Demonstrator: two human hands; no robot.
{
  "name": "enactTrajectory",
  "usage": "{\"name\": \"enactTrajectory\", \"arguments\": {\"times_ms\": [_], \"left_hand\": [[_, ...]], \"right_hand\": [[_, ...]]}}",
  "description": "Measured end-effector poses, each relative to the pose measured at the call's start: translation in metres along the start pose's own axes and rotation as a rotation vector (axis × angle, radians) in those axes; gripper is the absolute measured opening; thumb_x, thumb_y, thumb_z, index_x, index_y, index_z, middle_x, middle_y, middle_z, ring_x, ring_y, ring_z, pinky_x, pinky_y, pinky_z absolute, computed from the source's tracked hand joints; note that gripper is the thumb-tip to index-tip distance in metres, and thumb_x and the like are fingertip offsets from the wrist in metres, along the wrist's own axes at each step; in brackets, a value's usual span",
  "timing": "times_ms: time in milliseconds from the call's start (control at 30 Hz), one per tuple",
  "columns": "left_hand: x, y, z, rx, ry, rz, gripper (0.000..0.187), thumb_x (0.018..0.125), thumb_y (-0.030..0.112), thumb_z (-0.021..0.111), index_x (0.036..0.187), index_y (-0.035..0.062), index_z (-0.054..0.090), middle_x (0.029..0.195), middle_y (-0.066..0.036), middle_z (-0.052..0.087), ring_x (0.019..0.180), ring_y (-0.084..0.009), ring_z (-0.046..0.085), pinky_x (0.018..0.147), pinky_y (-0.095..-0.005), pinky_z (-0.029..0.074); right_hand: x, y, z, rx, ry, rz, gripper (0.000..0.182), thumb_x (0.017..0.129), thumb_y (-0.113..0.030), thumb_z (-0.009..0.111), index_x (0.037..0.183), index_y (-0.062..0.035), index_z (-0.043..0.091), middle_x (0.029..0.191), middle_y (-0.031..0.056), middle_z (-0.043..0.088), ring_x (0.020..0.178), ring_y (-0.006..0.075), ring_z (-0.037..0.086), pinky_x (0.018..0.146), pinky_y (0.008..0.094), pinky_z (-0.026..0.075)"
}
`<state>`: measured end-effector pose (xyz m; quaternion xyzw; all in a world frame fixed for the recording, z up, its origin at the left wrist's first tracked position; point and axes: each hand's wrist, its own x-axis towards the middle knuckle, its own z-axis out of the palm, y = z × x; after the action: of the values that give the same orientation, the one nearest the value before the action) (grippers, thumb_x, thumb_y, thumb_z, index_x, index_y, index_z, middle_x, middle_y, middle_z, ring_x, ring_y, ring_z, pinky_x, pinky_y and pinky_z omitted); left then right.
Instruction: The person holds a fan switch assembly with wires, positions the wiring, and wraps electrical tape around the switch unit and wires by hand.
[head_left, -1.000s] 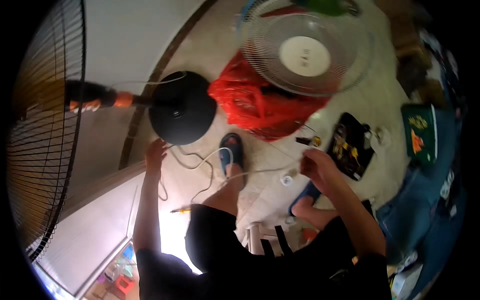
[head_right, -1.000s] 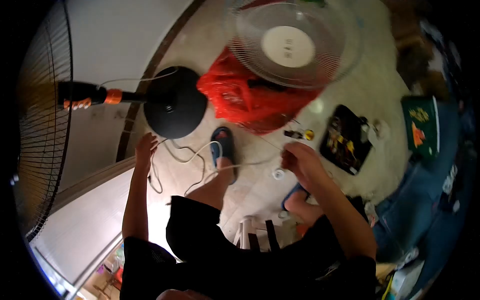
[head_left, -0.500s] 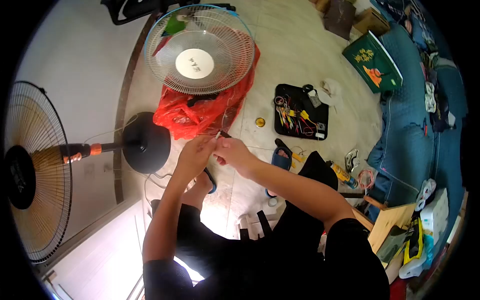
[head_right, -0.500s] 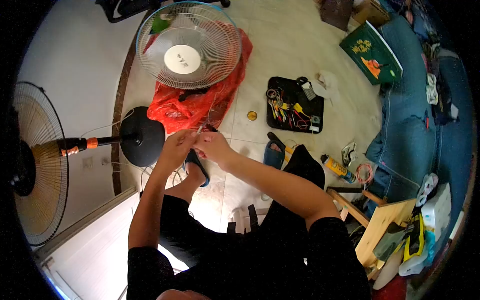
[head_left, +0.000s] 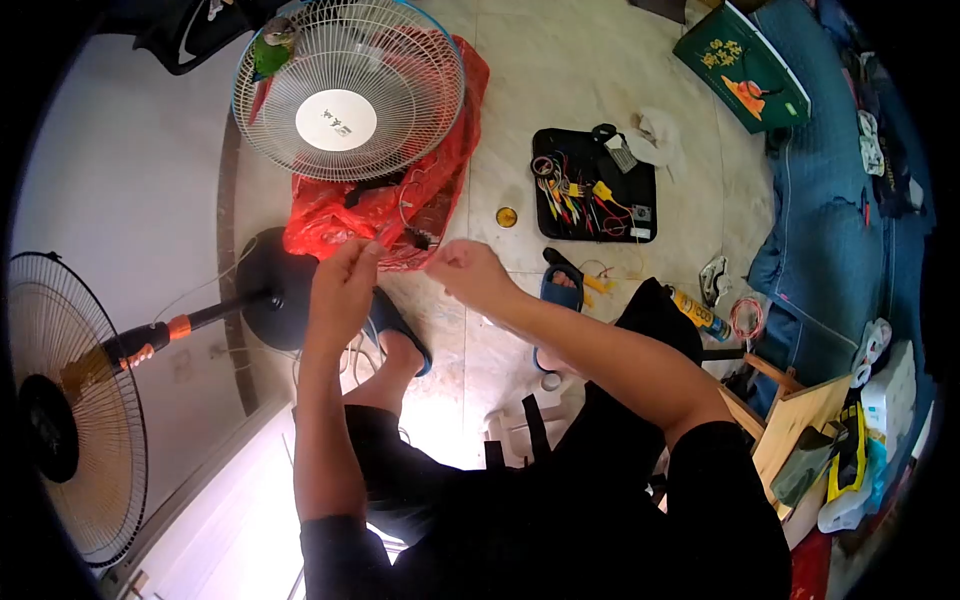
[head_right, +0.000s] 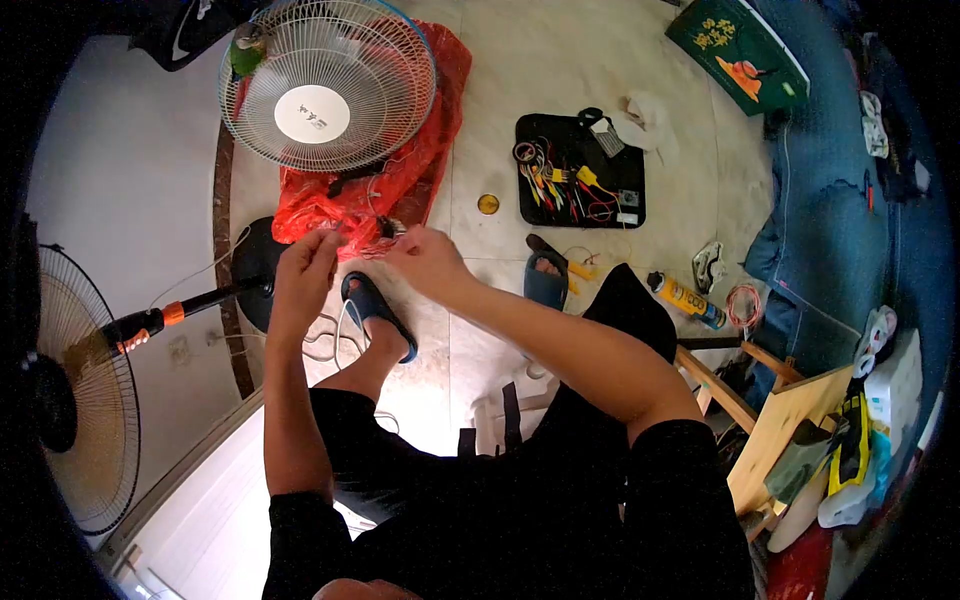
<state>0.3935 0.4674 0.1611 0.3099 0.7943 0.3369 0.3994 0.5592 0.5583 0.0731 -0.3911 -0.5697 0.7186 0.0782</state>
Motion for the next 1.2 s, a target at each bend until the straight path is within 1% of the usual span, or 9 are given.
{"name": "enactTrajectory", "arguments": {"times_ms": [200,300,333,400,700,833,1000,1133,1200], "left_hand": [[-0.005,-0.002,-0.003,-0.070,0.027,0.028,0.027,0.097,0.027,0.056,0.098,0.0017,0.066,0.070,0.003,0.055,0.064,-0.0065,0.051,0.058,-0.0239,0.043],[-0.008,0.001,0.001,-0.087,0.037,0.057,0.023,0.098,0.022,0.054,0.093,0.0010,0.063,0.064,0.007,0.043,0.058,-0.0021,0.037,0.052,-0.0208,0.028],[-0.010,0.001,0.000,-0.074,0.022,0.050,0.024,0.098,0.023,0.054,0.094,0.0010,0.064,0.066,0.006,0.046,0.060,-0.0032,0.040,0.053,-0.0216,0.031],[-0.012,0.002,-0.004,-0.047,-0.005,0.037,0.025,0.097,0.025,0.056,0.096,0.0010,0.065,0.069,0.004,0.052,0.063,-0.0053,0.046,0.057,-0.0231,0.037],[-0.014,-0.002,-0.004,-0.020,0.001,0.078,0.026,0.096,0.024,0.055,0.091,-0.0001,0.064,0.063,0.001,0.049,0.062,-0.0064,0.044,0.056,-0.0244,0.036],[-0.011,-0.005,-0.009,0.064,0.067,0.100,0.026,0.094,0.024,0.055,0.104,0.0014,0.062,0.069,-0.007,0.056,0.063,-0.0142,0.053,0.060,-0.0296,0.042],[-0.007,-0.014,-0.001,0.113,0.146,0.084,0.038,0.091,0.028,0.057,0.123,0.0064,0.054,0.087,-0.015,0.066,0.073,-0.0254,0.064,0.069,-0.0349,0.048],[-0.008,0.003,0.005,0.115,0.184,0.122,0.048,0.089,0.029,0.063,0.129,0.0062,0.050,0.097,-0.014,0.068,0.076,-0.0250,0.065,0.072,-0.0356,0.050],[-0.007,0.009,0.010,0.134,0.205,0.203,0.053,0.088,0.030,0.066,0.131,0.0045,0.049,0.100,-0.014,0.068,0.077,-0.0245,0.066,0.073,-0.0360,0.050]], "right_hand": [[0.007,0.005,-0.006,-0.256,0.134,-0.103,0.054,0.075,-0.021,0.077,0.121,-0.0048,0.054,0.108,0.0126,0.058,0.088,0.0173,0.059,0.075,0.0313,0.050],[0.008,0.007,-0.002,-0.387,0.119,-0.137,0.065,0.074,-0.027,0.078,0.128,-0.0077,0.050,0.117,0.0144,0.056,0.094,0.0228,0.061,0.079,0.0347,0.050],[0.008,0.009,-0.002,-0.432,0.114,-0.158,0.067,0.073,-0.029,0.078,0.130,-0.0087,0.049,0.119,0.0146,0.056,0.095,0.0246,0.061,0.080,0.0357,0.050],[0.007,0.005,-0.002,-0.507,0.092,-0.166,0.064,0.075,-0.032,0.076,0.129,-0.0085,0.051,0.118,0.0141,0.057,0.093,0.0263,0.062,0.080,0.0369,0.051],[0.015,0.000,-0.007,-0.524,0.136,-0.263,0.036,0.083,-0.029,0.069,0.109,-0.0046,0.068,0.102,0.0121,0.065,0.085,0.0240,0.064,0.075,0.0359,0.050],[0.018,-0.015,-0.009,-0.412,0.148,-0.338,0.033,0.081,-0.027,0.071,0.104,-0.0031,0.070,0.100,0.0116,0.066,0.079,0.0209,0.063,0.071,0.0323,0.049],[0.012,-0.047,-0.016,-0.386,0.180,-0.387,0.029,0.079,-0.027,0.068,0.095,-0.0022,0.070,0.089,0.0130,0.067,0.079,0.0280,0.063,0.071,0.0377,0.049],[0.008,-0.062,-0.022,-0.440,0.155,-0.319,0.029,0.080,-0.023,0.071,0.099,-0.0015,0.070,0.092,0.0124,0.069,0.076,0.0195,0.062,0.067,0.0301,0.048],[0.008,-0.064,-0.022,-0.455,0.164,-0.365,0.027,0.080,-0.023,0.071,0.097,-0.0021,0.070,0.093,0.0125,0.068,0.078,0.0217,0.063,0.069,0.0316,0.049]]}}
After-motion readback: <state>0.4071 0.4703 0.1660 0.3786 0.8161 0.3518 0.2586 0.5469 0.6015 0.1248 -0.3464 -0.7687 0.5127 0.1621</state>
